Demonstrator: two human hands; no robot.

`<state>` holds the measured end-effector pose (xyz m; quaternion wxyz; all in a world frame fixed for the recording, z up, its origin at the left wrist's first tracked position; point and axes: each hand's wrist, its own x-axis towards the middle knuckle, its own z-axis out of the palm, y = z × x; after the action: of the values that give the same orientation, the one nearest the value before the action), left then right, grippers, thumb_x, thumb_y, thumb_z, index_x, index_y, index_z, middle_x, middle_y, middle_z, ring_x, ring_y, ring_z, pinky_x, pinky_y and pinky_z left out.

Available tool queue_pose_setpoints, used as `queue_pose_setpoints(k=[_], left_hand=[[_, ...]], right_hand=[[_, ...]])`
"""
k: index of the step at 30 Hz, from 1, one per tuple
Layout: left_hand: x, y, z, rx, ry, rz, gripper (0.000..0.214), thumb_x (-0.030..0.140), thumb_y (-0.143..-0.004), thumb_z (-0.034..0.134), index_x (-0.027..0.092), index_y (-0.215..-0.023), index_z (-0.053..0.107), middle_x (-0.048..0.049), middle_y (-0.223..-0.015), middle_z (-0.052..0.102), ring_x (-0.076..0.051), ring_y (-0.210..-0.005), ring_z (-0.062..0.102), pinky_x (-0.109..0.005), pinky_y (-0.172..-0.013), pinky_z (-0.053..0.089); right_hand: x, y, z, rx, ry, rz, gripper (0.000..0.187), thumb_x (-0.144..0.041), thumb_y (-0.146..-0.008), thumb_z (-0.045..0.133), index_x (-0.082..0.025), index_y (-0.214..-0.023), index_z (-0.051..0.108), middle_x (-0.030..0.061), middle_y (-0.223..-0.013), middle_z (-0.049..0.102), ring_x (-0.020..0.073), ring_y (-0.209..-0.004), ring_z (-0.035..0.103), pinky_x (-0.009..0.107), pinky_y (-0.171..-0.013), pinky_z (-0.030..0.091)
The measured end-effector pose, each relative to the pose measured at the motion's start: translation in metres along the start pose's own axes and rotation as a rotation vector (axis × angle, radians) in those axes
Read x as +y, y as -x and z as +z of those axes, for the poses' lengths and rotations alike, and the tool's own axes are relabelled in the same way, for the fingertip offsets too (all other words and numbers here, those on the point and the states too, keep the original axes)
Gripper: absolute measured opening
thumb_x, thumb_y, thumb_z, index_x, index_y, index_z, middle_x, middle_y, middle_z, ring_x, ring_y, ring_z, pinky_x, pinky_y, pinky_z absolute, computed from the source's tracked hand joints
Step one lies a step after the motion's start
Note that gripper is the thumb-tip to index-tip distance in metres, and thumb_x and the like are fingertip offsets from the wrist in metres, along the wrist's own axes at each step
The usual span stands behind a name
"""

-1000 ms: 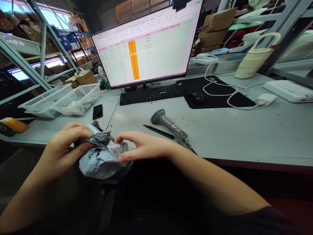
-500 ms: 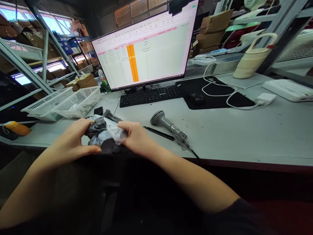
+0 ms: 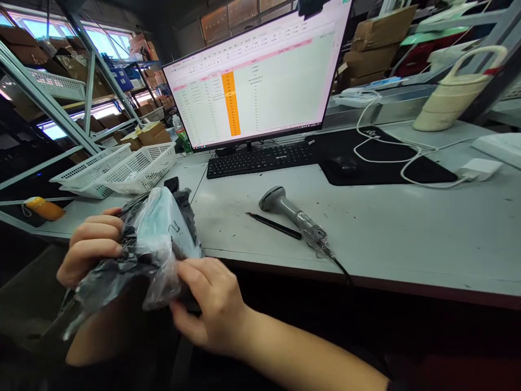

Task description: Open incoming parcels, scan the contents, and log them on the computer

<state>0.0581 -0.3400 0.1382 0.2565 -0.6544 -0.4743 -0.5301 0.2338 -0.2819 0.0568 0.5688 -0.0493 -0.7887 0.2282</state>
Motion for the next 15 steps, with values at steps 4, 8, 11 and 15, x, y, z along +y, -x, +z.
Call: queue_pose_setpoints(k=[4,8,11,15], left_hand=[[-0.003,-0.005,0.004,0.135,0.062,0.1,0.033,0.045,-0.099,0.053,0.025,-0.074,0.045,0.002,-0.068,0.046,-0.018,-0.066,0.056,-0.05,-0.085,0.059],[-0.018,0.001,0.016,0.264,0.057,0.045,0.043,0.059,-0.095,0.056,0.025,-0.075,0.038,0.003,-0.069,0.042,-0.017,-0.065,0.051,-0.049,-0.083,0.06],[-0.025,0.008,0.019,0.12,0.116,0.014,0.035,0.058,-0.095,0.058,0.027,-0.081,0.05,0.0012,-0.076,0.046,-0.019,-0.078,0.055,-0.051,-0.095,0.057],[-0.021,0.01,0.018,-0.03,0.133,0.02,0.022,0.047,-0.097,0.061,0.027,-0.088,0.056,-0.0001,-0.083,0.048,-0.02,-0.089,0.055,-0.052,-0.111,0.047]], right_hand=[[-0.002,0.005,-0.006,-0.073,-0.45,0.202,0.028,-0.02,-0.09,0.057,-0.02,-0.115,0.069,0.0122,-0.11,0.073,0.0231,-0.099,0.072,0.036,-0.083,0.061],[0.021,-0.007,-0.013,-0.075,-0.692,0.673,0.02,-0.03,-0.095,0.06,-0.021,-0.111,0.07,0.0089,-0.103,0.074,0.0187,-0.082,0.074,0.032,-0.067,0.062],[0.032,-0.024,-0.026,-0.092,-0.594,0.576,0.04,-0.031,-0.089,0.07,-0.024,-0.128,0.064,0.0119,-0.125,0.068,0.0221,-0.101,0.072,0.034,-0.071,0.064],[0.03,-0.059,-0.045,-0.312,-0.226,0.071,0.044,-0.022,-0.088,0.072,-0.028,-0.13,0.065,0.0108,-0.144,0.059,0.0288,-0.141,0.048,0.054,-0.115,0.044]])
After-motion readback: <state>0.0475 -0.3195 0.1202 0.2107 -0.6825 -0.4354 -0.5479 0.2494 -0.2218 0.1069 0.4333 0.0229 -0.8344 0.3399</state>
